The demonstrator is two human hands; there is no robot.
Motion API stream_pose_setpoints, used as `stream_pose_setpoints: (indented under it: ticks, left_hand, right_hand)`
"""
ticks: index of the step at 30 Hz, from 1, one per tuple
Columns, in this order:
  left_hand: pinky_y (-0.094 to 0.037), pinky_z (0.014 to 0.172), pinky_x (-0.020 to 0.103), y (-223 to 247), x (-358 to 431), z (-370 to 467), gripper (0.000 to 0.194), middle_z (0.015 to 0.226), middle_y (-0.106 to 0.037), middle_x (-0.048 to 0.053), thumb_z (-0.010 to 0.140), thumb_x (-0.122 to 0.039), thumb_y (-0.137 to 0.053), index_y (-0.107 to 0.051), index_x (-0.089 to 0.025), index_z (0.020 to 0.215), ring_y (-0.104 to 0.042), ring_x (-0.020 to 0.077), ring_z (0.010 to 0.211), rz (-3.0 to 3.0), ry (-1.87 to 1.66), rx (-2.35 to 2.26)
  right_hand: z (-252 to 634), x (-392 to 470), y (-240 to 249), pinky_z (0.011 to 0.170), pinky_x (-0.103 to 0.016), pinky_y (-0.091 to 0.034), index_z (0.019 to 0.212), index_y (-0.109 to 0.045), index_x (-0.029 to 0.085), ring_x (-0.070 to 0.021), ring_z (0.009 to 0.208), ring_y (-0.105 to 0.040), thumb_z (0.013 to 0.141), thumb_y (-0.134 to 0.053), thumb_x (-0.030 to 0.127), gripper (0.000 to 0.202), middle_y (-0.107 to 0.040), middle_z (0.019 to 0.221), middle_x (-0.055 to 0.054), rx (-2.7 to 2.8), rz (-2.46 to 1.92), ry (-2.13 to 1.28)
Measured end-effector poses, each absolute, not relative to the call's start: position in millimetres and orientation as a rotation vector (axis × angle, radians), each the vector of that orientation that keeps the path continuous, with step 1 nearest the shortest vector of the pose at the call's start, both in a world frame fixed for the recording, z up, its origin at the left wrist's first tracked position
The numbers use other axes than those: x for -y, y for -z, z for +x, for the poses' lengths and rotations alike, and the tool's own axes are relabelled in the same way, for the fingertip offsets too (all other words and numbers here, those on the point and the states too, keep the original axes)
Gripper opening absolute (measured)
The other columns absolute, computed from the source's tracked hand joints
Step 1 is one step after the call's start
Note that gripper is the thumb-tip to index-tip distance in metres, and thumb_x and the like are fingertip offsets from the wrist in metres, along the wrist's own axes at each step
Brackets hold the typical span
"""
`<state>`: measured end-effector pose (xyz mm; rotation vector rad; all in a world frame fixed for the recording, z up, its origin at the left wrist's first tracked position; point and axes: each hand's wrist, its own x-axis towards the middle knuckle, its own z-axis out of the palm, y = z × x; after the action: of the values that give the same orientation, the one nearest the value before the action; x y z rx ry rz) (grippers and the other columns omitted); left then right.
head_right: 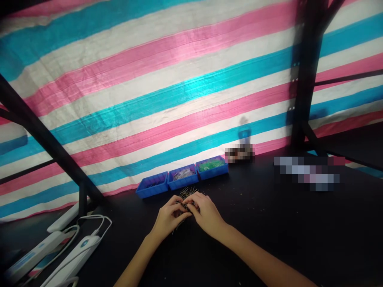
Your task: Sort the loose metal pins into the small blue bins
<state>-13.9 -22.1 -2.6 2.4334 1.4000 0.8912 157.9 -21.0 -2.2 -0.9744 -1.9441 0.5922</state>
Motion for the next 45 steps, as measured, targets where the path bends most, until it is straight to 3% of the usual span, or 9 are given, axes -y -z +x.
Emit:
stream_pose_setpoints:
  ticks: [4, 19, 26, 34, 42, 45]
  left_hand:
    - [-0.039, 0.05, 0.02, 6, 21, -11, 0.028, 0.093, -0.053, 0.004, 0.072, -0.043, -0.057, -0.063, -0.019, 0.084, -0.043, 0.0052, 0.052, 2.353, -0.997, -1.332]
    - [-0.032, 0.042, 0.017, 2, 21, -2, 0.017, 0.088, -0.054, 0.004, 0.074, -0.03, -0.058, -0.066, -0.015, 0.078, -0.04, 0.0034, 0.049, 2.038, -1.219, -1.224]
    - [-0.038, 0.042, 0.018, 6, 17, -4, 0.018, 0.088, -0.051, 0.004, 0.073, -0.03, -0.059, -0.064, -0.013, 0.077, -0.045, 0.0033, 0.048, 1.813, -1.334, -1.172]
    - [-0.039, 0.04, 0.018, 10, 17, 2, 0.019, 0.086, -0.052, 0.004, 0.068, -0.031, -0.063, -0.064, -0.012, 0.068, -0.045, 0.0017, 0.044, 1.727, -1.285, -1.125]
    - [-0.034, 0.037, 0.017, 9, 16, -4, 0.026, 0.09, -0.055, 0.006, 0.069, -0.037, -0.061, -0.063, -0.011, 0.069, -0.047, 0.0015, 0.041, 1.613, -1.403, -1.129]
    - [-0.029, 0.033, 0.016, 9, 10, -15, 0.029, 0.07, -0.058, 0.003, 0.069, -0.04, -0.061, -0.063, -0.011, 0.073, -0.045, 0.0029, 0.037, 1.509, -1.427, -1.163]
  right_hand:
    - [155, 18, 9, 0.061, -0.024, -0.038, 0.088, -0.058, 0.021, -0.0113, 0.063, -0.049, 0.082, -0.045, 0.022, 0.015, -0.058, 0.082, -0.001, 1.879, -0.933, -0.703]
    - [154, 16, 5, 0.055, -0.022, -0.038, 0.082, -0.06, 0.019, -0.0106, 0.061, -0.049, 0.077, -0.051, 0.025, 0.012, -0.061, 0.076, 0.001, 1.707, -0.925, -0.817]
    - [158, 12, 5, 0.053, -0.022, -0.037, 0.079, -0.066, 0.018, -0.012, 0.06, -0.052, 0.076, -0.054, 0.028, 0.016, -0.063, 0.069, -0.001, 1.703, -0.999, -0.744]
    - [155, 16, 14, 0.048, -0.021, -0.036, 0.063, -0.065, 0.016, -0.011, 0.051, -0.049, 0.073, -0.054, 0.034, 0.023, -0.06, 0.057, -0.001, 1.899, -1.006, -0.813]
    - [160, 6, 16, 0.05, -0.022, -0.041, 0.076, -0.067, 0.016, -0.0141, 0.057, -0.053, 0.072, -0.055, 0.042, 0.028, -0.064, 0.068, -0.004, 1.763, -1.044, -0.863]
    - [160, 4, 19, 0.052, -0.022, -0.043, 0.079, -0.066, 0.016, -0.0151, 0.06, -0.055, 0.071, -0.056, 0.043, 0.03, -0.063, 0.07, -0.004, 1.711, -1.049, -0.895]
